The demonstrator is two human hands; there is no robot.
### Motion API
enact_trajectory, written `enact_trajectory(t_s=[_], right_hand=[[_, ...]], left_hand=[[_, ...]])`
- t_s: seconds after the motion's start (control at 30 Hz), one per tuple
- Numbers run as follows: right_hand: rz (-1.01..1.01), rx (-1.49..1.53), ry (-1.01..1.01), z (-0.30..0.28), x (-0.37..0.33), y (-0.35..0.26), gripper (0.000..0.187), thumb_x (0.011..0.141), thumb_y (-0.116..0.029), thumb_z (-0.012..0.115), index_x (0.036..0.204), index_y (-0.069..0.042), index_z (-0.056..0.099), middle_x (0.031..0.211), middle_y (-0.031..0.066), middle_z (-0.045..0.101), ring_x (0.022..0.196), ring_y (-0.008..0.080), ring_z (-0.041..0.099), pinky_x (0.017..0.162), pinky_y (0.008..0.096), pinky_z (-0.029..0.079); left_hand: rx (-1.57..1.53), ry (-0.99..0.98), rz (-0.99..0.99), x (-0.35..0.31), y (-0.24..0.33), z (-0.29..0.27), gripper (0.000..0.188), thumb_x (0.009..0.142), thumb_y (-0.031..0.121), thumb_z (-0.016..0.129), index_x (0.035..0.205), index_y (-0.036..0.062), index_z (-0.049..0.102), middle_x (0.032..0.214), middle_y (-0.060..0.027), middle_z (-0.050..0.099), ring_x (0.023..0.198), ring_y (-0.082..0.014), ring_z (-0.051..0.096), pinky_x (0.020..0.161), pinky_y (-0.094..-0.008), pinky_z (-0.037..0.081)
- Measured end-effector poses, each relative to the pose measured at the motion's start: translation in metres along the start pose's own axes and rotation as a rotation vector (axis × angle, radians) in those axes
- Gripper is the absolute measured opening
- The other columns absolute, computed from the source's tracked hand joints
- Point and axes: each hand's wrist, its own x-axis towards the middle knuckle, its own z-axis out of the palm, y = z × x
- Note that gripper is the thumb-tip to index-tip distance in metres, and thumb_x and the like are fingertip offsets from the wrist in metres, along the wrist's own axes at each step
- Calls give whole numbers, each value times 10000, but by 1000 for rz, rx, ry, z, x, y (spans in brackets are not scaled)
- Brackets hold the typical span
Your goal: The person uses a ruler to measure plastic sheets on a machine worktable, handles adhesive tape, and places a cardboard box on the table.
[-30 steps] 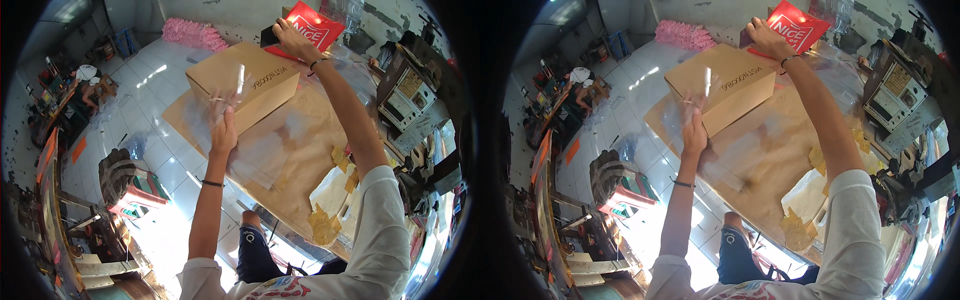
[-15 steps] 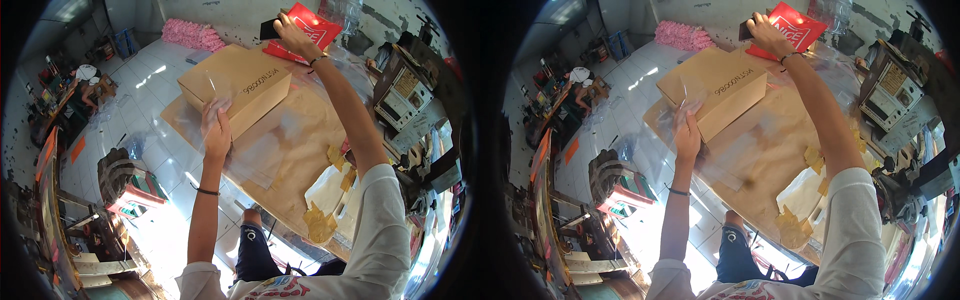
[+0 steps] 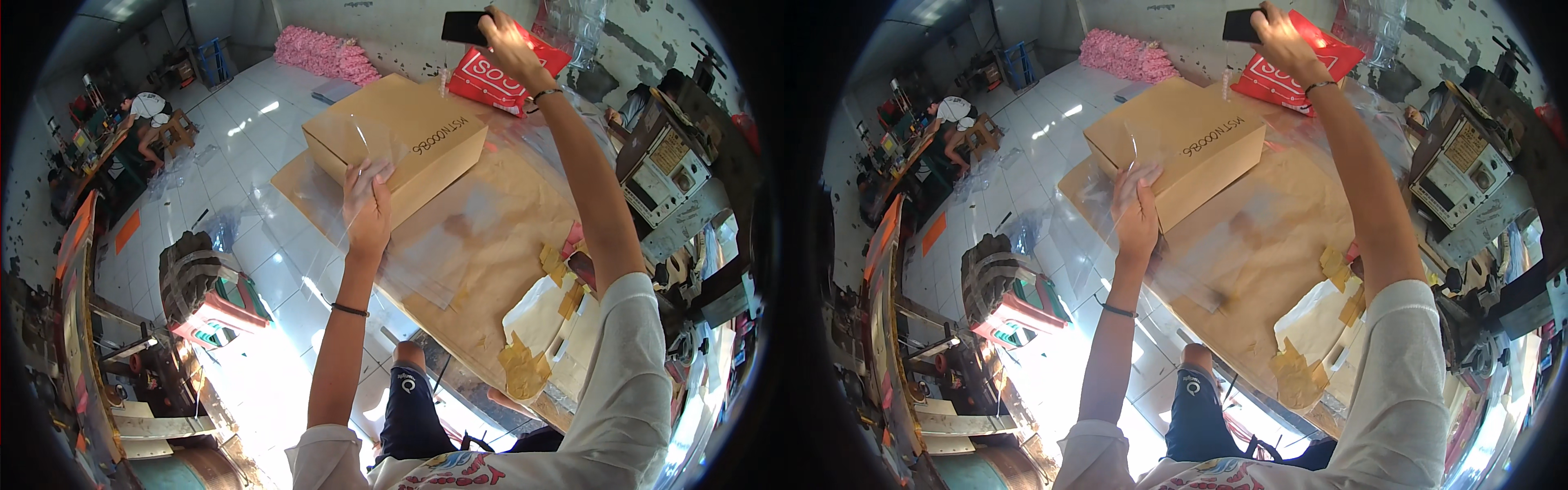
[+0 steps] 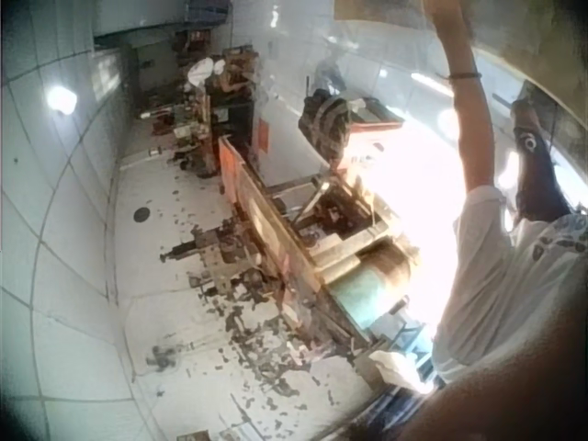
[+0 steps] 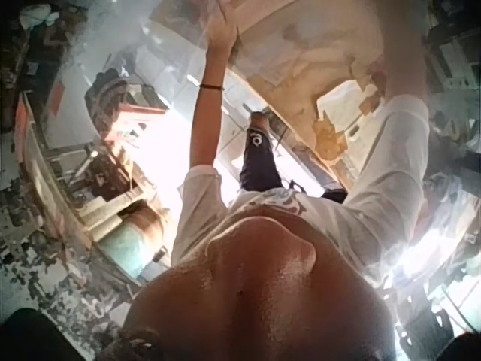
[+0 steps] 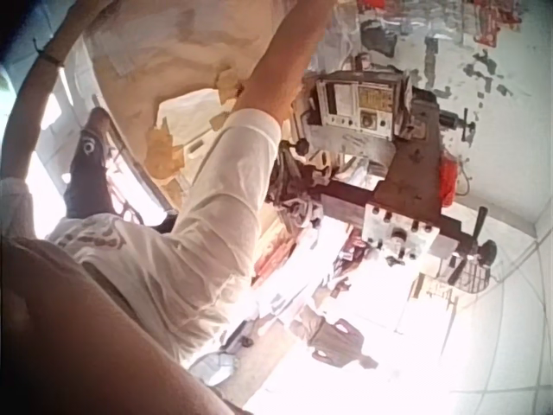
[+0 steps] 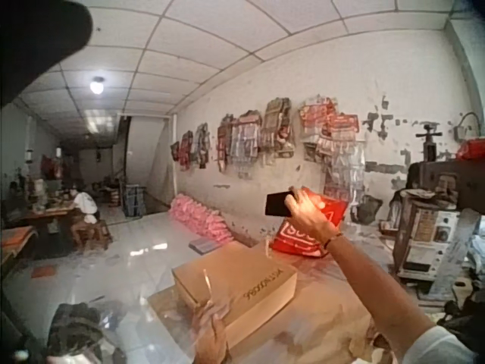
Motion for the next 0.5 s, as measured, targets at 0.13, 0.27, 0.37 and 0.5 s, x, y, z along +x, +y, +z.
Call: enact_trajectory(t_s=[0.13,0.27,0.37,0.5], right_hand=[[18,53,-162,-32,15,26,593,799,-125,756,1244,18,391,1384,356,393,1190,527,474,957,496,476],[157,143,-262,-67,35,14,599,805,-166,771,1224,17,384,1311,356,412,1162,530,471,975,534,444],[-7,66,35,-64,32,28,618,785,-180,794,1212,10,389,1205,305,450,1061,519,487,886,541,449],[352,308,53,-59,21,-2,534,761,-227,849,1073,3,482,1079,229,585,983,385,582,851,440,496]], left_hand=[[-26,5,6,2,3,1,321,1018,109,423,1047,-4,722,1102,-147,693,1121,-383,592,1097,-478,379],[-4,-11,-10,3,1,-1,352,1038,149,398,1065,6,719,1124,-150,678,1144,-370,582,1094,-466,386],[-39,-63,-39,11,10,9,350,1044,164,399,1082,9,709,1154,-155,656,1175,-370,559,1087,-464,390],[-74,-99,-45,14,6,23,317,1034,151,419,1100,1,691,1189,-161,629,1220,-391,509,1077,-470,388]])
